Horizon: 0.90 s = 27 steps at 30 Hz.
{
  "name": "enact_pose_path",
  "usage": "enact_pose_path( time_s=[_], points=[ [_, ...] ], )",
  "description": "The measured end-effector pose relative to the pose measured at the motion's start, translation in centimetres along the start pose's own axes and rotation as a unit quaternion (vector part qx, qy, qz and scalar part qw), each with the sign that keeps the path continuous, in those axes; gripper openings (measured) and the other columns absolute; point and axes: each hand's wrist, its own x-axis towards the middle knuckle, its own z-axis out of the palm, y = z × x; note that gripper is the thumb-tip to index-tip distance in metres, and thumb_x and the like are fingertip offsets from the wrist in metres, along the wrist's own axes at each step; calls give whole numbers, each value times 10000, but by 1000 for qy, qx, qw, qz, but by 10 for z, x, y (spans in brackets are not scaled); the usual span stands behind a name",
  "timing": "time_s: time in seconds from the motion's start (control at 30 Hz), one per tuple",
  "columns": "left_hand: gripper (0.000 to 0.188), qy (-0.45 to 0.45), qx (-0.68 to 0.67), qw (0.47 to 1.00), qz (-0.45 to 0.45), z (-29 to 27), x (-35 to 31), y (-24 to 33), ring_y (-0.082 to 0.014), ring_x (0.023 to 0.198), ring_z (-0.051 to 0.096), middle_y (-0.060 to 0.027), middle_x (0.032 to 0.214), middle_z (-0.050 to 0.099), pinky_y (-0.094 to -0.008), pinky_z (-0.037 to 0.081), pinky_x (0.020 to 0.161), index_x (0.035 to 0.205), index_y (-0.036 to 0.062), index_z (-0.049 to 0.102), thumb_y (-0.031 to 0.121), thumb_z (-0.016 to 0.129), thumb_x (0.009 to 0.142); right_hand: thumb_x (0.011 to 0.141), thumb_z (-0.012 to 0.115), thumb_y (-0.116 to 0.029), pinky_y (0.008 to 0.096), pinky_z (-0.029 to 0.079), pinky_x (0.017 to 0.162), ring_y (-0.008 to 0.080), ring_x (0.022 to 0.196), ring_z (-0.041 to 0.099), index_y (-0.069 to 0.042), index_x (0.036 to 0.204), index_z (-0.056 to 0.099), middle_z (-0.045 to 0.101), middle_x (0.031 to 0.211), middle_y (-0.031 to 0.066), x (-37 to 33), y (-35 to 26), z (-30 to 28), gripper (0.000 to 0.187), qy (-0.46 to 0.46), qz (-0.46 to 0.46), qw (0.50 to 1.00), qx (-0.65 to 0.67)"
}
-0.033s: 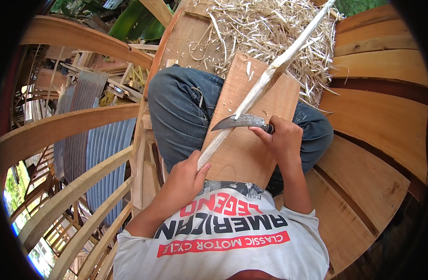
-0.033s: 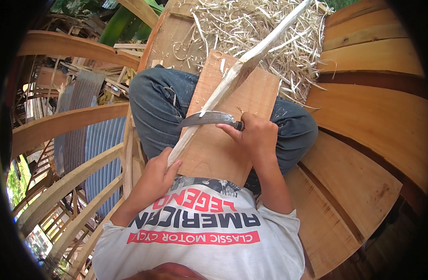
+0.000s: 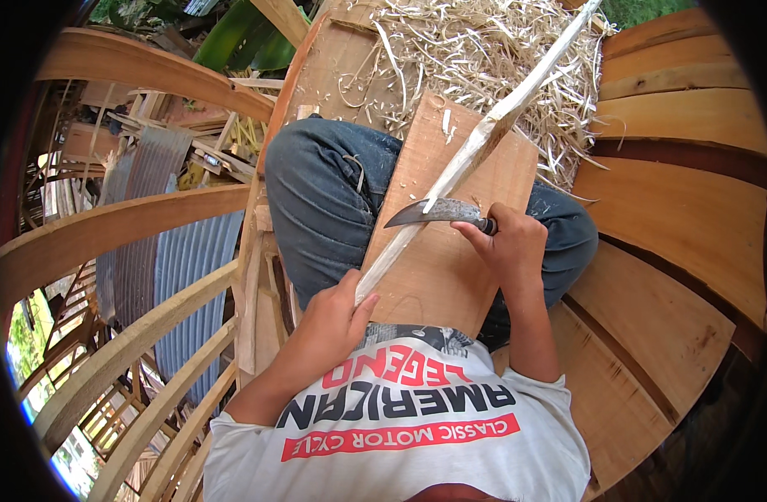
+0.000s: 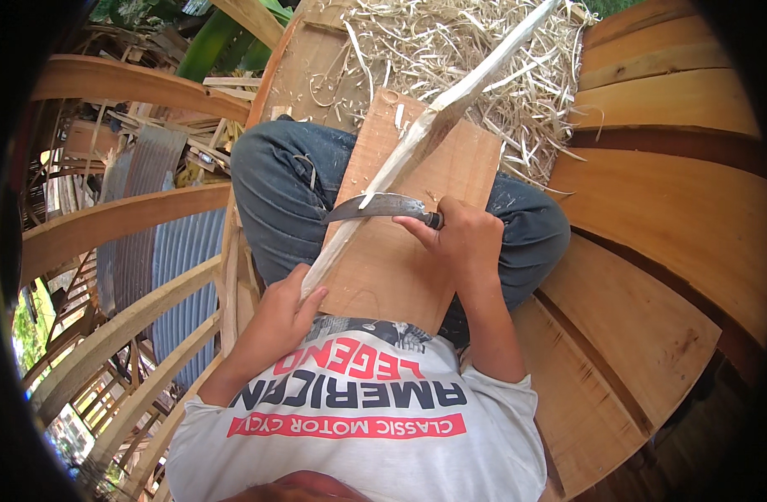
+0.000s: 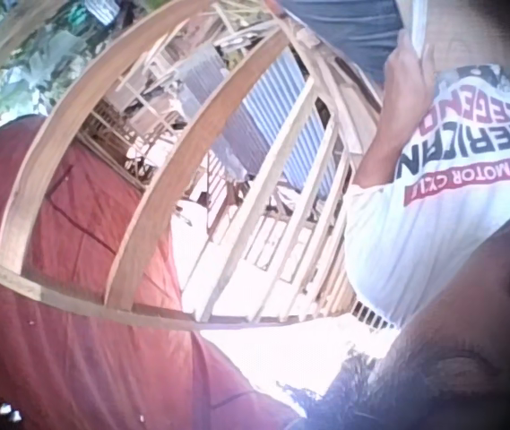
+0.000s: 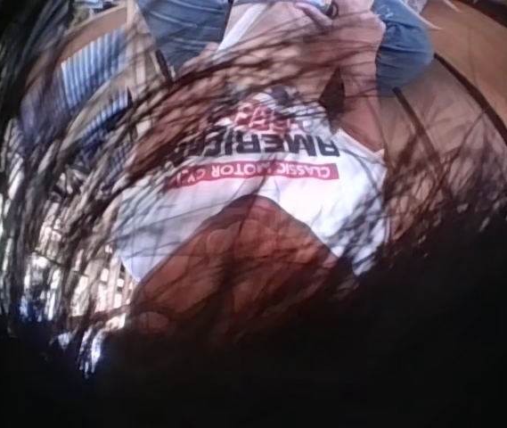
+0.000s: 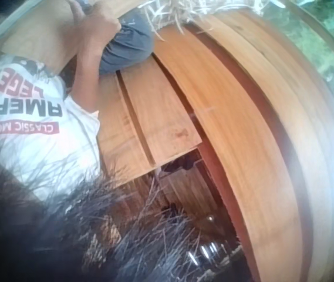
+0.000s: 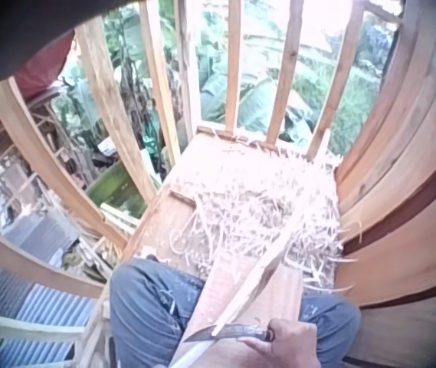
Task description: The person sits cross-legged and uses a curved knife to shave thin strips from a long piece of wood held against a wooden board on their lap. Wood shavings accumulate on the board as the person repeatedly draws the knife along the wood.
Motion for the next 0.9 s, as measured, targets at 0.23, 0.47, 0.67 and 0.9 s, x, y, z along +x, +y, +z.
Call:
enact_pose_path(
  time_s=[0.23, 0.47, 0.67, 0.9],
  points=[
    [225, -13, -14, 1000, -7, -2, 3, -1, -478, 774, 564, -308, 754, 559, -439, 435, 643, 954, -62, 492, 157, 531, 918, 663, 714, -626, 326, 414, 394, 256, 399, 537, -58, 545, 518, 504, 446, 86, 8, 8, 4, 613, 38, -34, 998, -29],
    [207, -5, 6, 999, 32, -3, 3, -6, -482, 713, 571, -314, 709, 563, -477, 444, 597, 952, -60, 465, 132, 534, 915, 634, 721, -643, 328, 384, 384, 252, 382, 497, -66, 541, 503, 477, 439, 78, 18, 21, 8, 624, 69, -17, 997, -40],
    [210, -15, -5, 1000, 26, -2, 4, -8, -482, 710, 573, -315, 710, 562, -480, 442, 598, 960, -62, 465, 131, 534, 914, 635, 721, -640, 337, 372, 393, 269, 394, 484, -58, 542, 512, 489, 452, 81, 18, 26, 12, 625, 90, 1, 995, -42],
    [245, -39, -44, 998, 9, 5, 10, -19, -454, 700, 582, -301, 717, 563, -436, 441, 608, 957, -66, 493, 174, 532, 926, 778, 739, -278, 288, 365, 430, 121, 436, 467, -11, 768, 584, 504, 534, 32, 3, 31, -36, 309, -254, 79, 924, 275]
  ],
)
